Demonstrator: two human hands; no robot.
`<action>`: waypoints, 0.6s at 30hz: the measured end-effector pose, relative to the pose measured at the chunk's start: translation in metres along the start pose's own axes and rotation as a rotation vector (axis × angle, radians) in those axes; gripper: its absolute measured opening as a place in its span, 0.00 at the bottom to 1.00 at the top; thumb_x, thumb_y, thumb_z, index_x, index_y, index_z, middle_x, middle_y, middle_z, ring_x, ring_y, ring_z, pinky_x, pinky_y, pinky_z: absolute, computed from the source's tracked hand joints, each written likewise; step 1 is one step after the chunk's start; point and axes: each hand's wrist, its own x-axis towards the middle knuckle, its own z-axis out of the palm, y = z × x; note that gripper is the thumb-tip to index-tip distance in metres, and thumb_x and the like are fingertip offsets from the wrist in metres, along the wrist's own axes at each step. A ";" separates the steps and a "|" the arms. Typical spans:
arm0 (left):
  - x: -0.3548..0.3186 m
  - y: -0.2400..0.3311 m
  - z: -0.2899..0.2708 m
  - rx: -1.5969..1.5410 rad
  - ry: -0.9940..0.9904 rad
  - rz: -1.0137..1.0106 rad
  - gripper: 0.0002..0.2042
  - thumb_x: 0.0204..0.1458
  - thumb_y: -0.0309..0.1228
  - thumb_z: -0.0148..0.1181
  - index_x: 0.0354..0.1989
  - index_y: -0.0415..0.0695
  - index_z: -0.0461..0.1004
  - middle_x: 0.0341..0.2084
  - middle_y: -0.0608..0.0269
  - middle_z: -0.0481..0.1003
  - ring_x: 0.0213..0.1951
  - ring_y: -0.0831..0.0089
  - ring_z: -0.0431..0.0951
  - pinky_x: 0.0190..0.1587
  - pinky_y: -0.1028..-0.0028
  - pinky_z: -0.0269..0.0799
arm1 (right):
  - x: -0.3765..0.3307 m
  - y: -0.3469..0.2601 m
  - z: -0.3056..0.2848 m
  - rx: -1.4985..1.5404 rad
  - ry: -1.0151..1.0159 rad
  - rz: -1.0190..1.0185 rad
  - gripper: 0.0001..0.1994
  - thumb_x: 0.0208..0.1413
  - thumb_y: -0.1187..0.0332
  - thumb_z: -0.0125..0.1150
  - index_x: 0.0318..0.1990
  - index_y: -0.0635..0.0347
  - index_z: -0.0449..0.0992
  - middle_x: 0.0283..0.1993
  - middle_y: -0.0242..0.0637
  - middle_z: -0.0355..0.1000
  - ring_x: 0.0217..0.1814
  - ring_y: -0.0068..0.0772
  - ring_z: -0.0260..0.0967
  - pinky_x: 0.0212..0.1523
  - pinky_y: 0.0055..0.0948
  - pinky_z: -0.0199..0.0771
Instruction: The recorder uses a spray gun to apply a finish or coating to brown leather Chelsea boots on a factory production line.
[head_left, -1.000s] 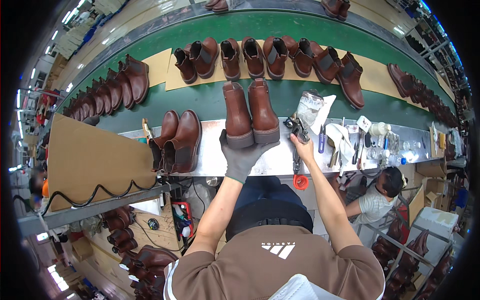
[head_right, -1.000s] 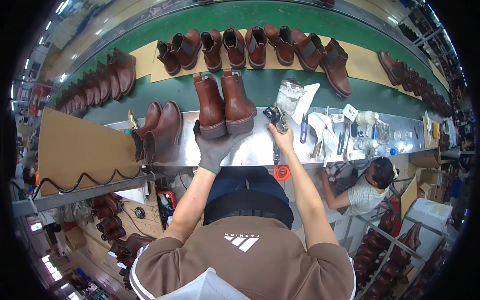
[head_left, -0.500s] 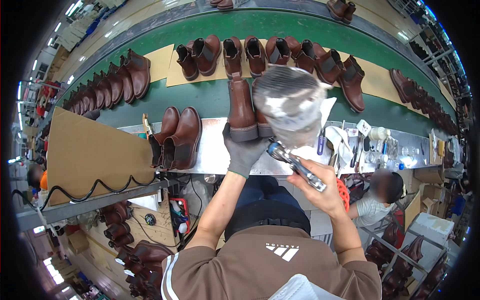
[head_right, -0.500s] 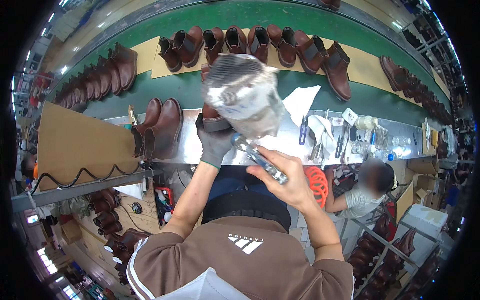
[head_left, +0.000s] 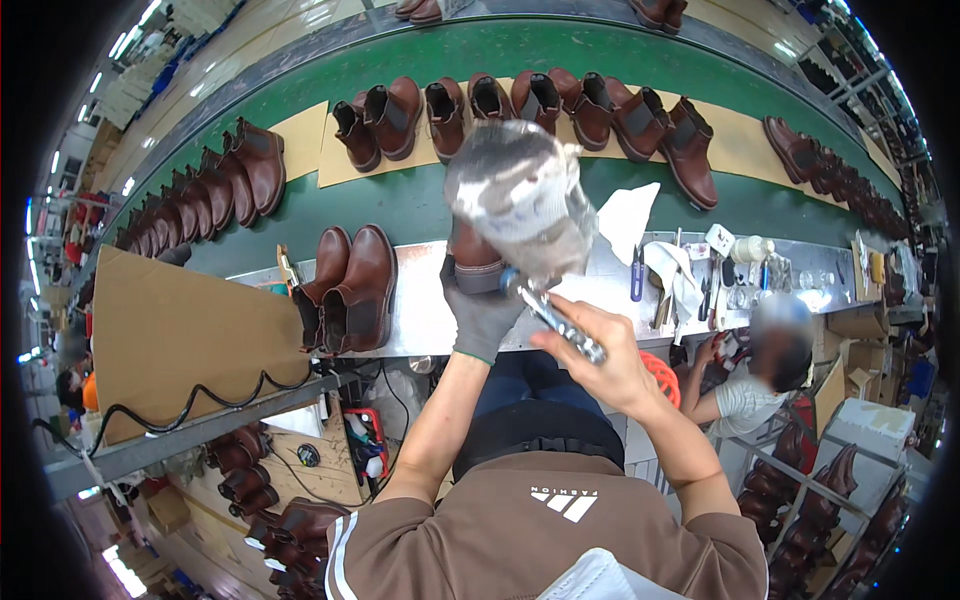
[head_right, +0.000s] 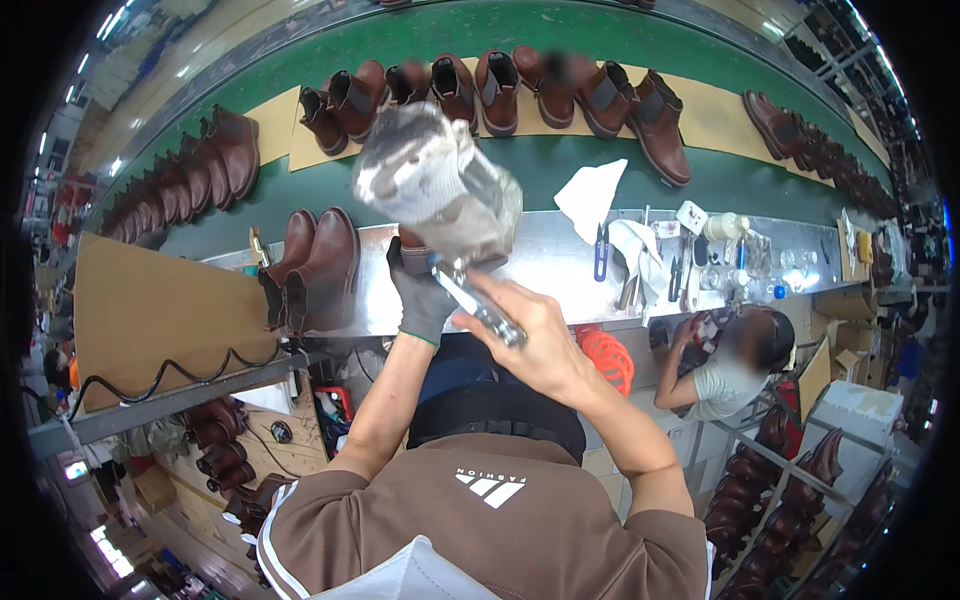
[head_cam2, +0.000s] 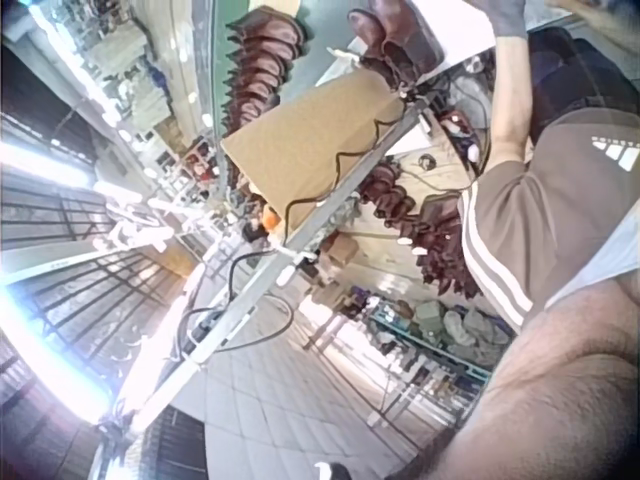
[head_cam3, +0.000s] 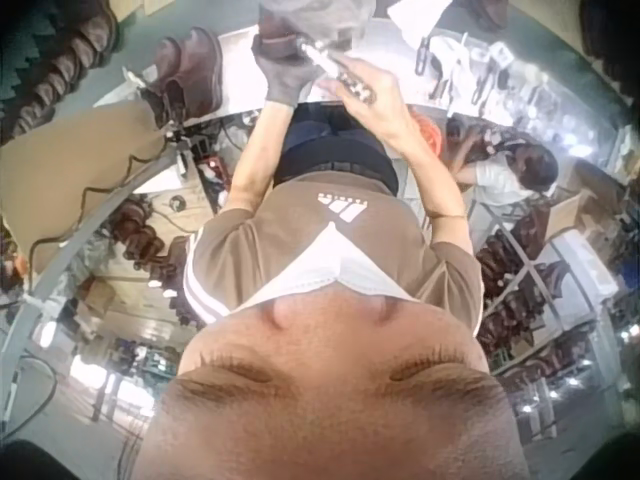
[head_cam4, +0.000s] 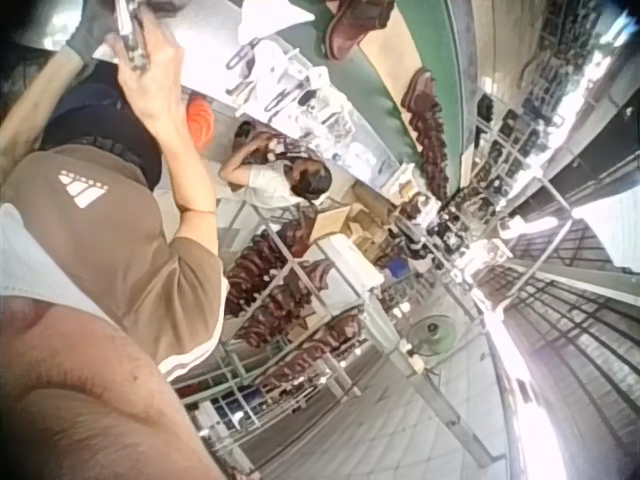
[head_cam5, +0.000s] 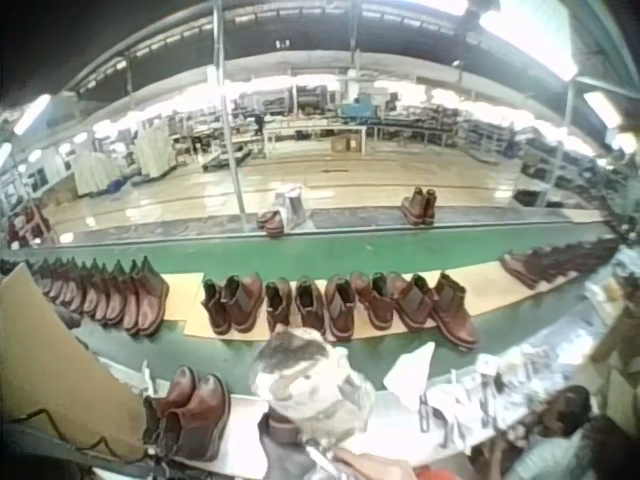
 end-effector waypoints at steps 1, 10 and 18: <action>-0.002 -0.001 0.000 0.055 0.021 -0.049 0.30 0.53 0.52 0.39 0.60 0.46 0.58 0.58 0.54 0.61 0.61 0.55 0.59 0.62 0.51 0.53 | 0.001 0.001 0.000 -0.057 0.022 0.057 0.22 0.45 0.70 0.69 0.47 0.69 0.73 0.32 0.47 0.73 0.27 0.35 0.70 0.31 0.29 0.69; 0.002 0.002 0.004 0.304 0.185 0.067 0.29 0.55 0.49 0.43 0.60 0.45 0.52 0.58 0.53 0.60 0.62 0.57 0.59 0.62 0.55 0.56 | -0.017 0.006 -0.022 -0.078 -0.009 0.071 0.21 0.45 0.71 0.69 0.48 0.68 0.73 0.24 0.40 0.69 0.23 0.27 0.64 0.27 0.25 0.65; 0.002 0.003 -0.005 0.324 0.133 0.018 0.32 0.52 0.48 0.53 0.60 0.43 0.52 0.57 0.53 0.61 0.60 0.60 0.62 0.60 0.59 0.60 | -0.025 0.016 -0.028 0.004 0.113 0.011 0.20 0.46 0.71 0.68 0.47 0.70 0.73 0.26 0.44 0.71 0.25 0.30 0.67 0.29 0.25 0.67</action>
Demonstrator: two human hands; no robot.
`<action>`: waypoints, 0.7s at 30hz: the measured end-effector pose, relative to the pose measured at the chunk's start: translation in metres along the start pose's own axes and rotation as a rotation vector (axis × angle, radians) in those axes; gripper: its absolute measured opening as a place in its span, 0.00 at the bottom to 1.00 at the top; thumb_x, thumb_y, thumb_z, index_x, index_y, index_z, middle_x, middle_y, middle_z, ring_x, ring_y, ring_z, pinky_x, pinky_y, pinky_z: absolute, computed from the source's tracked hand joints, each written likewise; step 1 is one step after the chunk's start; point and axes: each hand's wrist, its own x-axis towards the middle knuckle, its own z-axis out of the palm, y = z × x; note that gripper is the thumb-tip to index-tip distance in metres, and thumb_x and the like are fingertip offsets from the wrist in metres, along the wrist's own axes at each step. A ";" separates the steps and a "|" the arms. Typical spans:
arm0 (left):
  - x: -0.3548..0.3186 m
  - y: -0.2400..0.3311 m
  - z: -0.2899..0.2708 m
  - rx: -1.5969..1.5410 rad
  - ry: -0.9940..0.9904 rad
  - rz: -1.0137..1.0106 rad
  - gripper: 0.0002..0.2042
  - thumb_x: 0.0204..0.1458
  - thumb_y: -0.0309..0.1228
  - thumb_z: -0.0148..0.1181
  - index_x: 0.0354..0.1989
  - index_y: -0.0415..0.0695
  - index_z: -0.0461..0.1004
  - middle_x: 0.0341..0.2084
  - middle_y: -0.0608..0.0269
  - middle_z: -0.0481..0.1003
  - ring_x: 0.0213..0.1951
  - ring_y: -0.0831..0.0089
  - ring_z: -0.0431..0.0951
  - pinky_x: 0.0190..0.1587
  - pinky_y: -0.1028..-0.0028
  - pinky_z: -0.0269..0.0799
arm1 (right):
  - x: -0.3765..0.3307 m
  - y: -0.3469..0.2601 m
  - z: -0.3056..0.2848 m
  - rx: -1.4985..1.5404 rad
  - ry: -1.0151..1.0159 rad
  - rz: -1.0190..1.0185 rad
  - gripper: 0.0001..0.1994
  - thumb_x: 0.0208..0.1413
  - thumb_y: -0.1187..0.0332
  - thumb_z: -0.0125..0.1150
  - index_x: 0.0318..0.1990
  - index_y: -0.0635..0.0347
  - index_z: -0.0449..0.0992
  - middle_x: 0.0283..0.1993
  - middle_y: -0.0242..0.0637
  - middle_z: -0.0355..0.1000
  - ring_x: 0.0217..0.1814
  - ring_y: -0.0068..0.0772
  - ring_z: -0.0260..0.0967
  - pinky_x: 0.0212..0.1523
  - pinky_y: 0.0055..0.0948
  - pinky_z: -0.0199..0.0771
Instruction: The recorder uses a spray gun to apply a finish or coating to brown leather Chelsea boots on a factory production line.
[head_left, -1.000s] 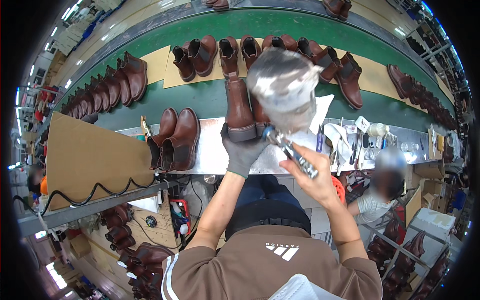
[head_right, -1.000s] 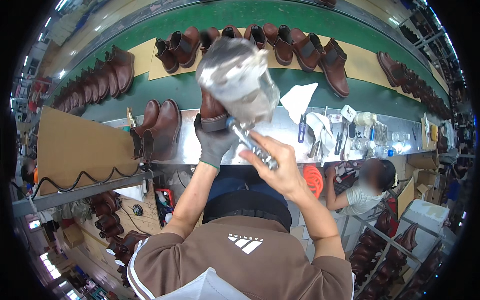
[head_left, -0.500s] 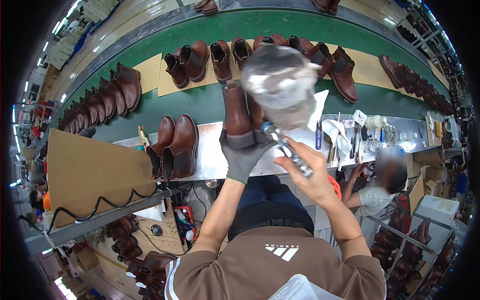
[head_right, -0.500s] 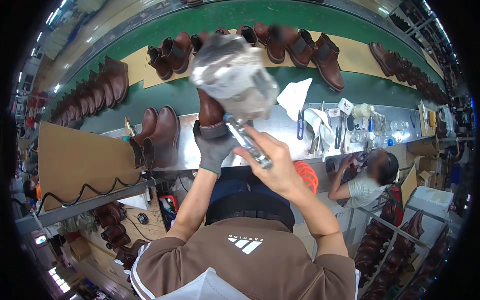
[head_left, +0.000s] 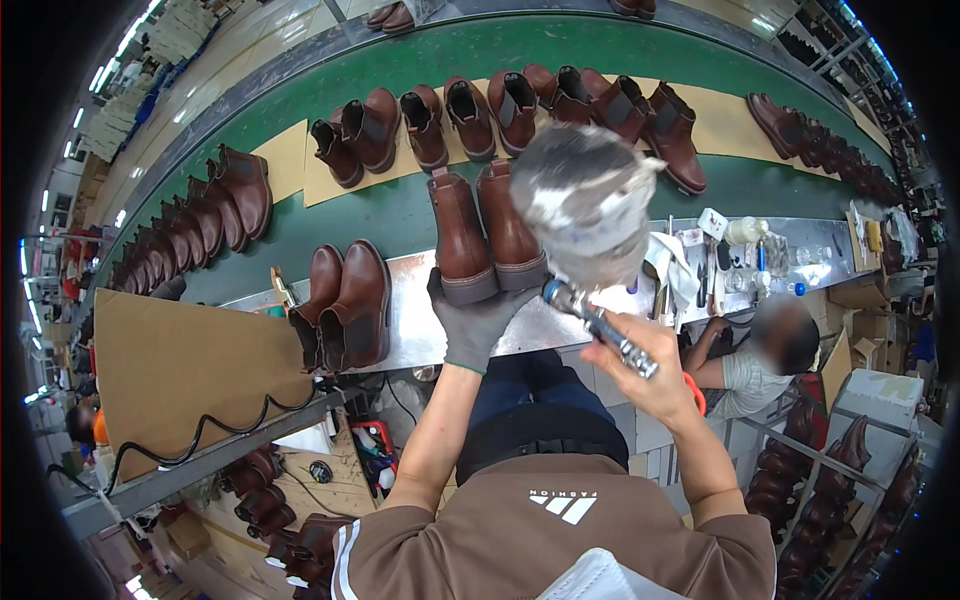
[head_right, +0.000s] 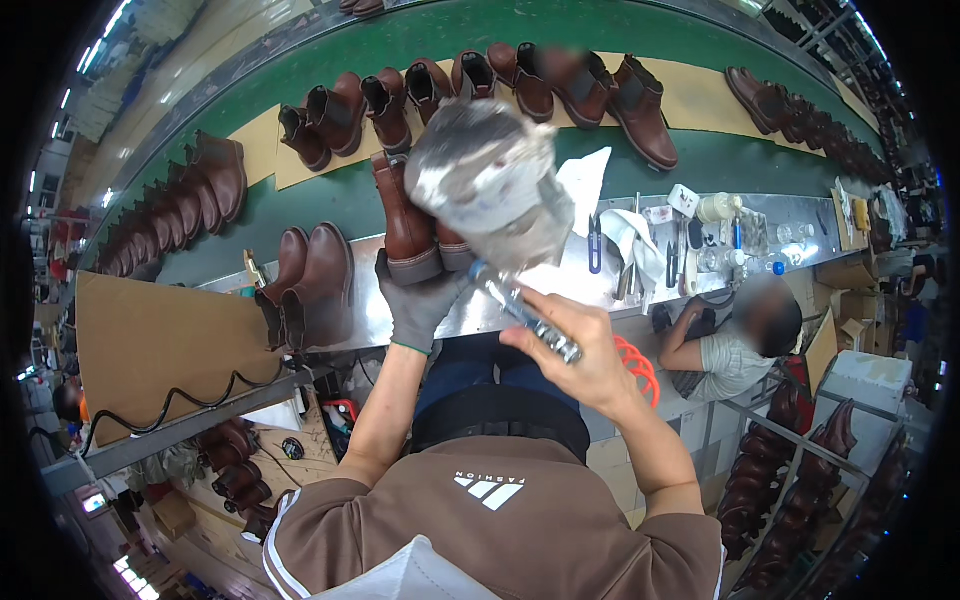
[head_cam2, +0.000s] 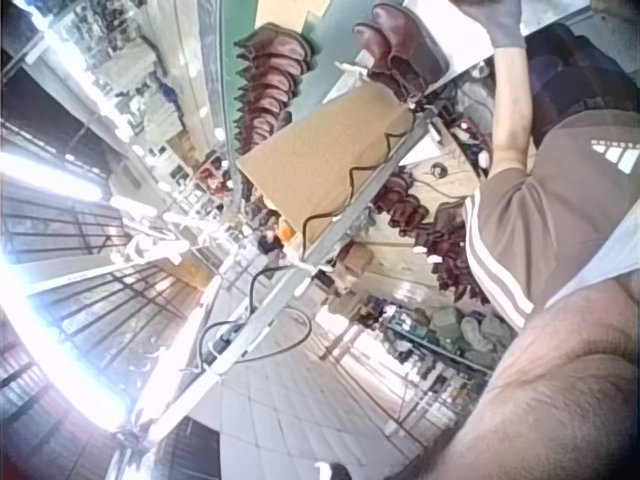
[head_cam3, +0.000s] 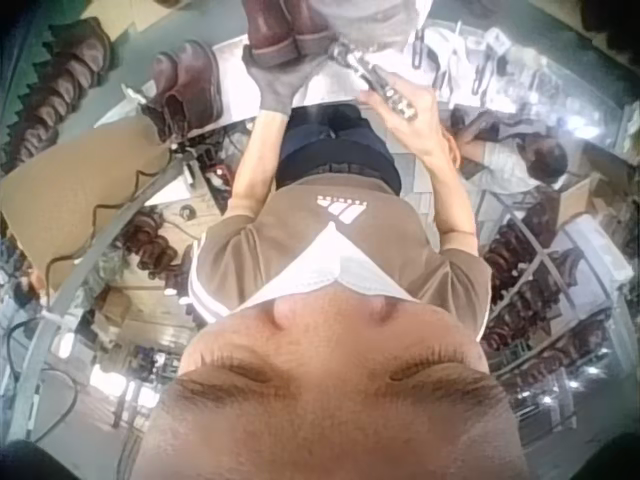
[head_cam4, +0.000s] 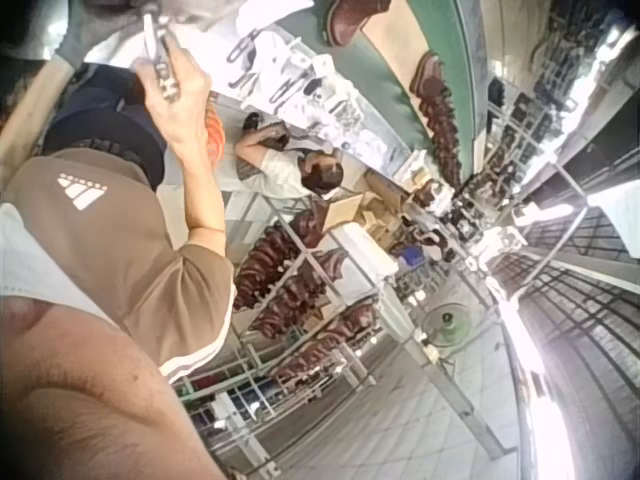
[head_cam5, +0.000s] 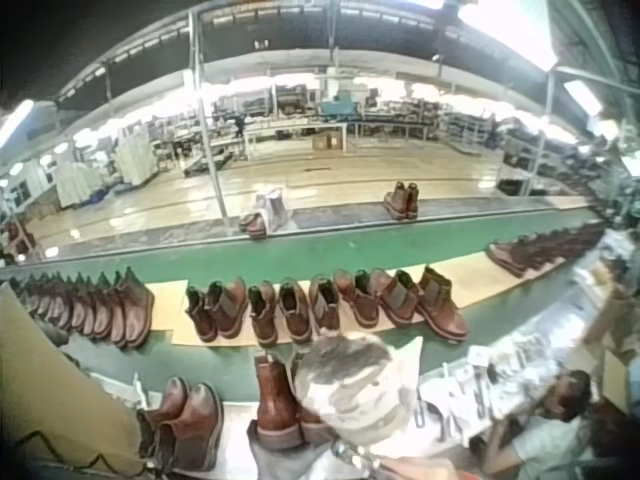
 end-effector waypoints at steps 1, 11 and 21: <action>0.002 0.001 -0.002 0.105 0.010 0.044 0.33 0.52 0.49 0.53 0.61 0.42 0.52 0.58 0.52 0.60 0.60 0.59 0.61 0.61 0.58 0.59 | 0.000 0.000 0.001 -0.031 -0.049 0.068 0.20 0.46 0.71 0.68 0.47 0.70 0.73 0.26 0.44 0.71 0.25 0.30 0.67 0.29 0.25 0.67; 0.001 -0.001 0.028 -0.233 0.092 -0.099 0.34 0.50 0.53 0.41 0.64 0.48 0.53 0.63 0.51 0.53 0.65 0.50 0.50 0.64 0.41 0.39 | 0.003 -0.016 -0.017 -0.195 0.078 0.144 0.21 0.45 0.72 0.69 0.48 0.70 0.73 0.29 0.44 0.73 0.28 0.34 0.71 0.33 0.25 0.69; 0.015 -0.020 0.035 -0.229 0.065 -0.101 0.38 0.44 0.58 0.46 0.63 0.50 0.54 0.62 0.51 0.54 0.64 0.49 0.52 0.63 0.41 0.41 | 0.006 -0.001 -0.006 -0.200 0.177 0.024 0.23 0.44 0.73 0.69 0.49 0.68 0.71 0.29 0.45 0.71 0.26 0.36 0.69 0.31 0.27 0.69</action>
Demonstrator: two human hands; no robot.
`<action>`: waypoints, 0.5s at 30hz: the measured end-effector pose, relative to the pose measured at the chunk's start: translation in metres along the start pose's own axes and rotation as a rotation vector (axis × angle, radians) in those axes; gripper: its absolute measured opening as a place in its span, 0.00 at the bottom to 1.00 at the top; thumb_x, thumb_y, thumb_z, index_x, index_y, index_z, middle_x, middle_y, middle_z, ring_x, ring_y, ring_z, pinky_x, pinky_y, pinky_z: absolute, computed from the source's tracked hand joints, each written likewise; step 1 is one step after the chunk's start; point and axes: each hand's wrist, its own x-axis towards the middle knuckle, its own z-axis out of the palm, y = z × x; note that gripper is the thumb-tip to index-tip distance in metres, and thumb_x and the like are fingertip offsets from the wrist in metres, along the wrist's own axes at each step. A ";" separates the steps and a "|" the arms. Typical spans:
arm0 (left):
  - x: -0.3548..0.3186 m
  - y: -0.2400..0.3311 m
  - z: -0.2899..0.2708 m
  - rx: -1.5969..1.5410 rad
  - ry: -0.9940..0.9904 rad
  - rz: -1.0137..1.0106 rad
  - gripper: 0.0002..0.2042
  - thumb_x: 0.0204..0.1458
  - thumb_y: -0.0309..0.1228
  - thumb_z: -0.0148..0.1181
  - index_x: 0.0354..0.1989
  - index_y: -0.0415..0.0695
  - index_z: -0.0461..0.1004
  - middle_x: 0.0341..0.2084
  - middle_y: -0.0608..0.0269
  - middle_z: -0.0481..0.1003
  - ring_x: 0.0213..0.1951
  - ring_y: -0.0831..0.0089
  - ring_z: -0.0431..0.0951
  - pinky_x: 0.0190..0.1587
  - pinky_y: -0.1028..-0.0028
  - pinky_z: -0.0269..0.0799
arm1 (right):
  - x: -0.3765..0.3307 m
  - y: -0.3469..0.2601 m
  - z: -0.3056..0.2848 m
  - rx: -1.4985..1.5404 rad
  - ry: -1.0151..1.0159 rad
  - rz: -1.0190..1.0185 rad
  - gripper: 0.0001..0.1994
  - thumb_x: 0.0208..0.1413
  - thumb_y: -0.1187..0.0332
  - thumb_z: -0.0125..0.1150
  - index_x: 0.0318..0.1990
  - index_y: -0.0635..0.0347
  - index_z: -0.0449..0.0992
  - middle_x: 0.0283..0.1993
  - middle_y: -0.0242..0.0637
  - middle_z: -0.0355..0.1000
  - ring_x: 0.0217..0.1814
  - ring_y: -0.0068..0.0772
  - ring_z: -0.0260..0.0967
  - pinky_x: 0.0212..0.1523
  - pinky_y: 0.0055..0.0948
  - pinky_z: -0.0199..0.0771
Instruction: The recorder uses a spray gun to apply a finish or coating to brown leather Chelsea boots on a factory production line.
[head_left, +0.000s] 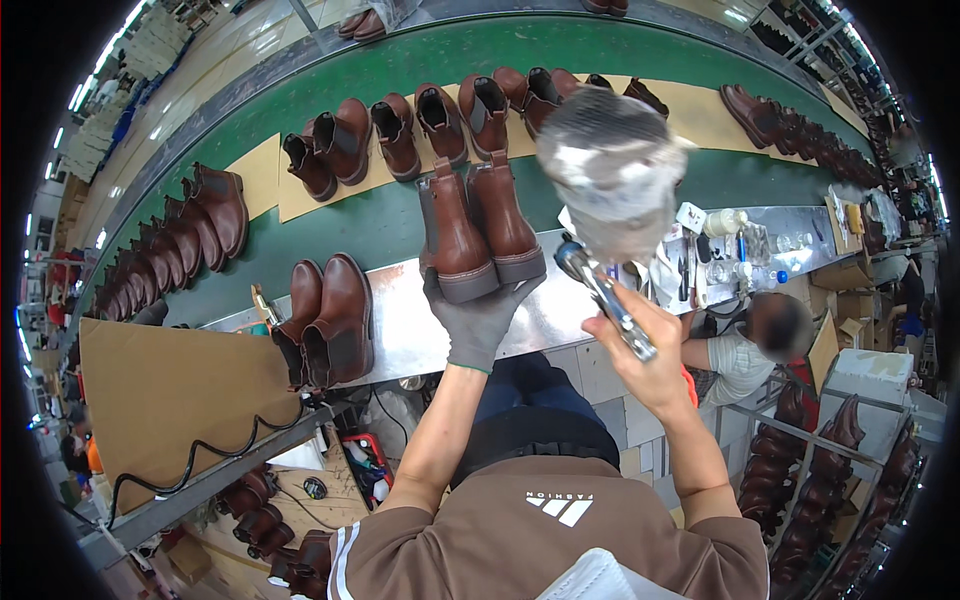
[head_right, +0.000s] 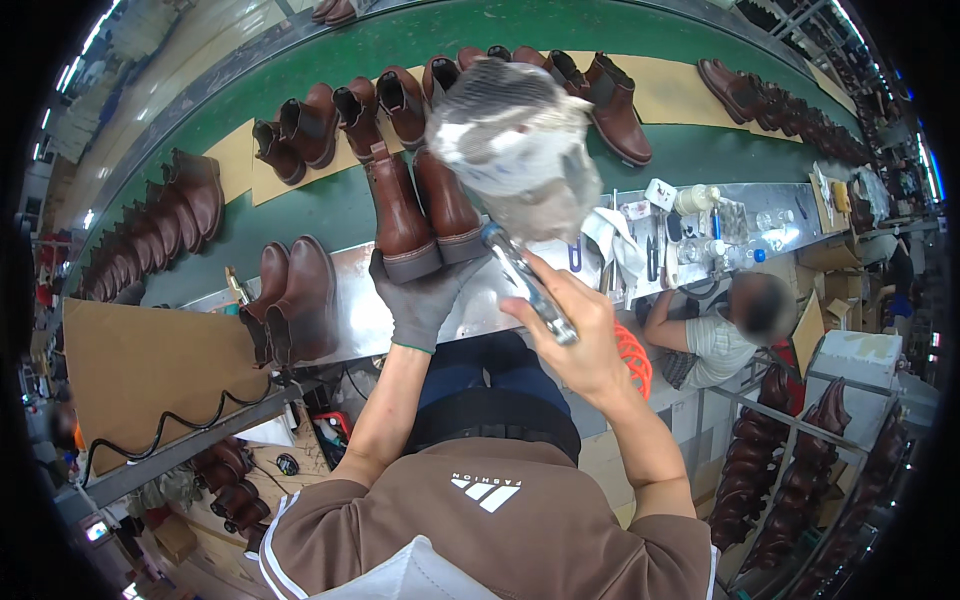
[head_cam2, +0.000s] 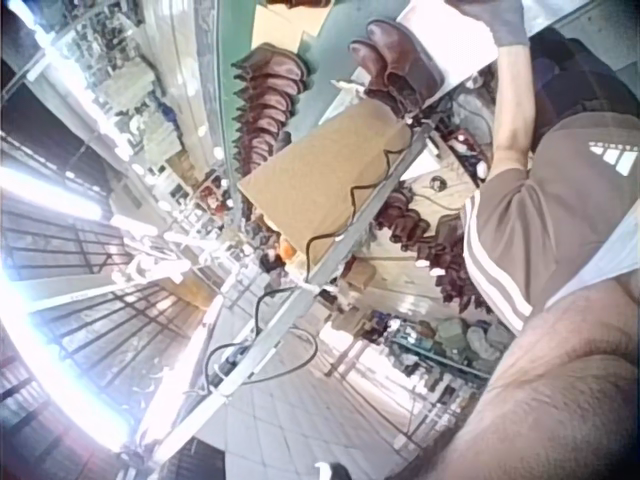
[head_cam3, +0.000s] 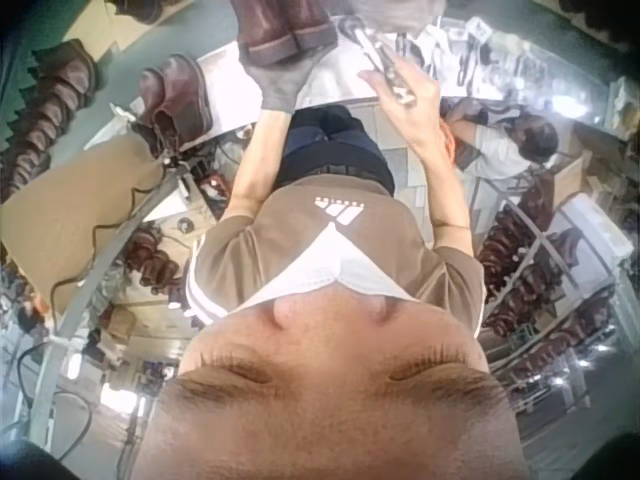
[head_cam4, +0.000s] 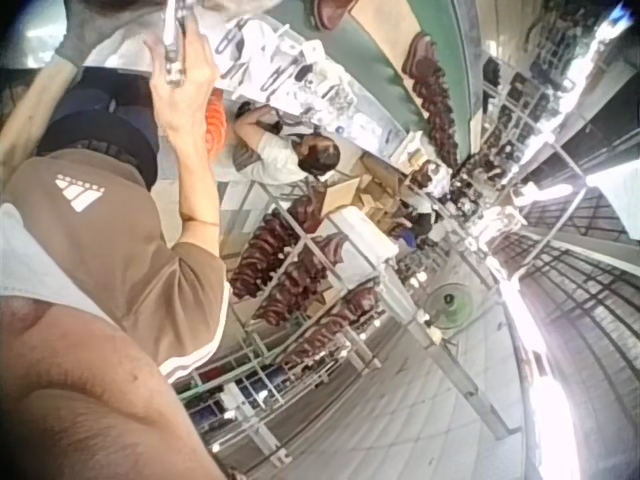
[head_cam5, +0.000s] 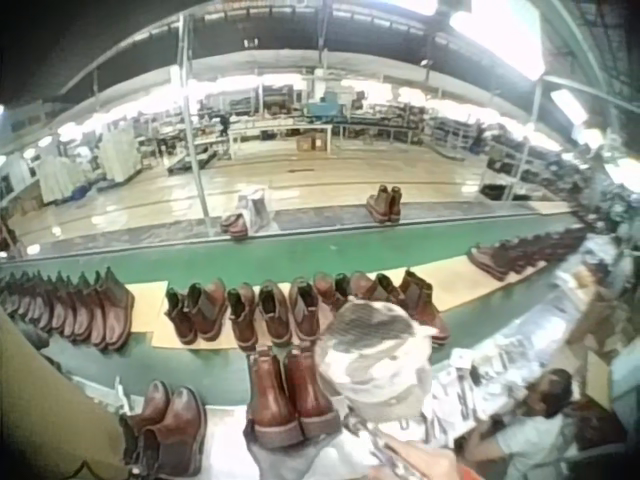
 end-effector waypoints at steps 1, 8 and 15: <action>0.000 0.000 -0.001 -0.018 0.011 0.004 0.38 0.44 0.58 0.46 0.63 0.50 0.54 0.62 0.51 0.55 0.64 0.49 0.52 0.64 0.41 0.42 | -0.004 -0.004 -0.006 -0.018 -0.015 0.028 0.23 0.43 0.73 0.69 0.50 0.68 0.71 0.29 0.45 0.71 0.27 0.35 0.69 0.31 0.27 0.69; 0.000 0.000 -0.005 0.000 -0.024 0.013 0.37 0.45 0.58 0.47 0.63 0.52 0.56 0.62 0.55 0.55 0.64 0.51 0.53 0.64 0.42 0.42 | 0.004 -0.005 -0.003 0.001 -0.181 0.061 0.23 0.44 0.72 0.70 0.49 0.70 0.72 0.29 0.46 0.72 0.27 0.37 0.71 0.30 0.27 0.69; -0.004 0.000 -0.001 0.079 0.004 0.030 0.34 0.48 0.54 0.45 0.62 0.51 0.56 0.62 0.56 0.56 0.64 0.53 0.53 0.64 0.44 0.42 | 0.016 -0.007 -0.012 0.062 0.021 0.095 0.22 0.44 0.73 0.69 0.49 0.71 0.72 0.31 0.47 0.73 0.31 0.30 0.73 0.35 0.25 0.70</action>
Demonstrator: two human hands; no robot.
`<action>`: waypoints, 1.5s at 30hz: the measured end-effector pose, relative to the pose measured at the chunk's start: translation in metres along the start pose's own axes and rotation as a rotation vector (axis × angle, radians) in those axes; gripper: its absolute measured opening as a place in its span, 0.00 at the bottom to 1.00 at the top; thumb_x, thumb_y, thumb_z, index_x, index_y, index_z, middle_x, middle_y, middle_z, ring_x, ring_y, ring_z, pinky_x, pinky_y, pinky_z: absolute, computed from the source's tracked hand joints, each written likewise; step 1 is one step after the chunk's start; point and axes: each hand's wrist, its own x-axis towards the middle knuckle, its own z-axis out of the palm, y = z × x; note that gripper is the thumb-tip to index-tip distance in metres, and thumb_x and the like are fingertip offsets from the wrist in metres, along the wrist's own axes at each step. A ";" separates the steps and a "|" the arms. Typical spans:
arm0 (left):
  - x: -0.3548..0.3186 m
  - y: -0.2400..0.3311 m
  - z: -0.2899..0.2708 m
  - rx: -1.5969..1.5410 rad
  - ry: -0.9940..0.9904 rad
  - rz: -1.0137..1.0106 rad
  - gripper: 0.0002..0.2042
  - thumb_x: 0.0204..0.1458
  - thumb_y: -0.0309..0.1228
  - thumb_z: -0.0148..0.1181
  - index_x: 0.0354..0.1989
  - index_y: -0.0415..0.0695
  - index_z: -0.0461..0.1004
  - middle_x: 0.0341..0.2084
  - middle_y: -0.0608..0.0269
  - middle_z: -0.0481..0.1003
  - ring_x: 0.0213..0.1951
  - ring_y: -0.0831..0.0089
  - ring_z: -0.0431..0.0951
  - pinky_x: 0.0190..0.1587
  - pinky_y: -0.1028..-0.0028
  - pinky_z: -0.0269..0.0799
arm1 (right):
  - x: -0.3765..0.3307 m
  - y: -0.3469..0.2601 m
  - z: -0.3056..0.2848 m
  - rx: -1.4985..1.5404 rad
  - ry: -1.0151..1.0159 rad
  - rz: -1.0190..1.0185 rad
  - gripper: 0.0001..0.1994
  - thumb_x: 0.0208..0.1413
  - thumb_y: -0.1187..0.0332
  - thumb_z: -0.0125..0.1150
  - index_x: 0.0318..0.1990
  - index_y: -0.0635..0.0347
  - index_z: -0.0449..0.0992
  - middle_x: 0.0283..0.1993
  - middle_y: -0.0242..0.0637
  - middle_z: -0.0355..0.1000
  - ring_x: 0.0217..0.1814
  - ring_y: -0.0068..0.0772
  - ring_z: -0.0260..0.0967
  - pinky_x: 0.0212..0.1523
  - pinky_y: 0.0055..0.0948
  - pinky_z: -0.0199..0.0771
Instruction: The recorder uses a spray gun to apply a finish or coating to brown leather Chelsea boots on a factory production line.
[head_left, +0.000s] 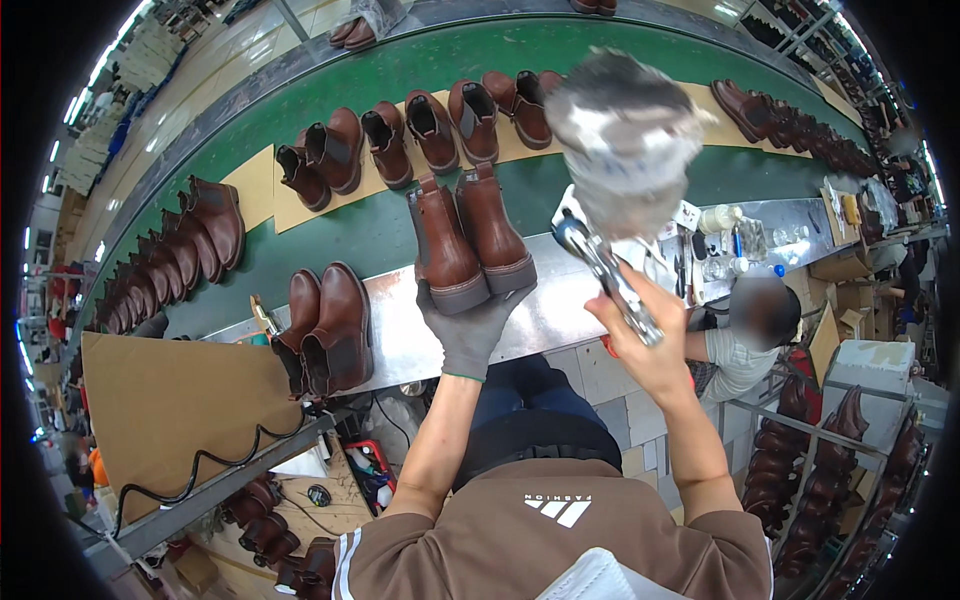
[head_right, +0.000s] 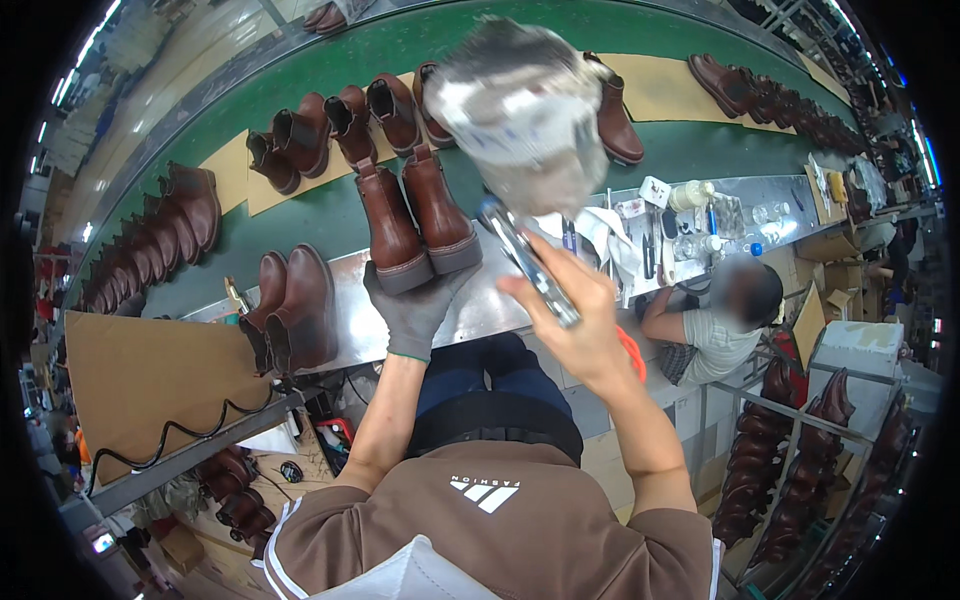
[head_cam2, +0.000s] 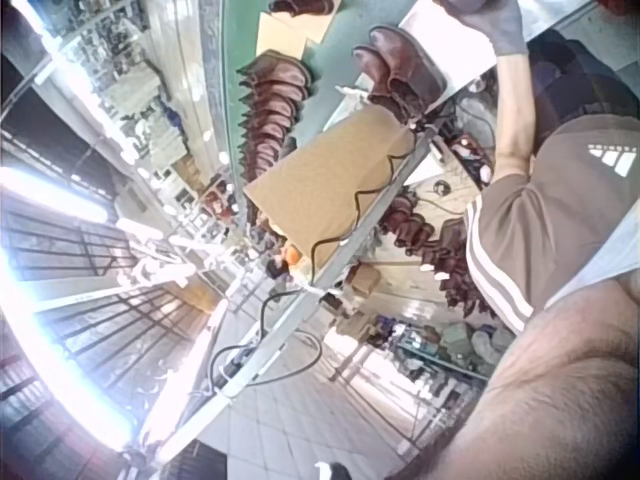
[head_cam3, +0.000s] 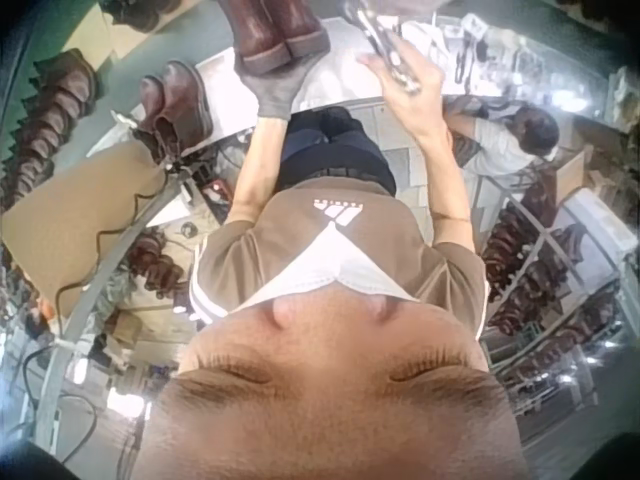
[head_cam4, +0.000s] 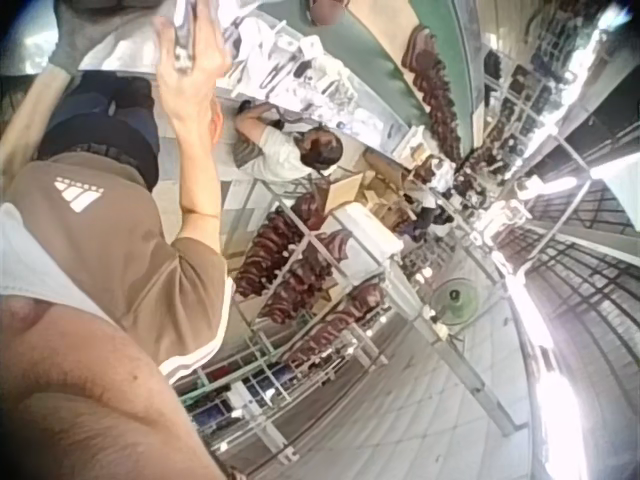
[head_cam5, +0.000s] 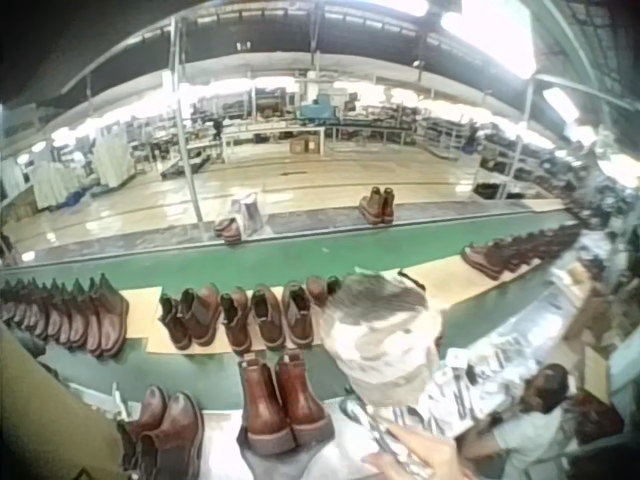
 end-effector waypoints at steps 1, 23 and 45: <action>0.000 0.002 0.000 -0.066 -0.025 -0.035 0.33 0.48 0.54 0.45 0.62 0.51 0.56 0.62 0.56 0.56 0.64 0.53 0.53 0.65 0.44 0.42 | -0.009 -0.003 -0.007 0.008 -0.056 0.090 0.22 0.44 0.73 0.69 0.49 0.71 0.72 0.31 0.47 0.73 0.32 0.29 0.73 0.36 0.24 0.71; -0.010 0.026 -0.022 0.094 -0.046 0.013 0.28 0.55 0.45 0.39 0.61 0.43 0.55 0.60 0.53 0.58 0.62 0.57 0.57 0.62 0.50 0.51 | -0.012 0.054 0.021 0.131 -0.048 0.014 0.21 0.46 0.71 0.68 0.47 0.70 0.73 0.32 0.44 0.74 0.30 0.26 0.70 0.32 0.25 0.69; -0.010 0.181 -0.168 1.361 0.383 -0.278 0.36 0.52 0.57 0.41 0.63 0.42 0.55 0.61 0.56 0.61 0.61 0.56 0.61 0.64 0.60 0.52 | 0.057 0.063 0.163 -0.460 -0.575 -0.962 0.14 0.39 0.70 0.55 0.37 0.63 0.74 0.36 0.37 0.73 0.43 0.37 0.71 0.46 0.33 0.68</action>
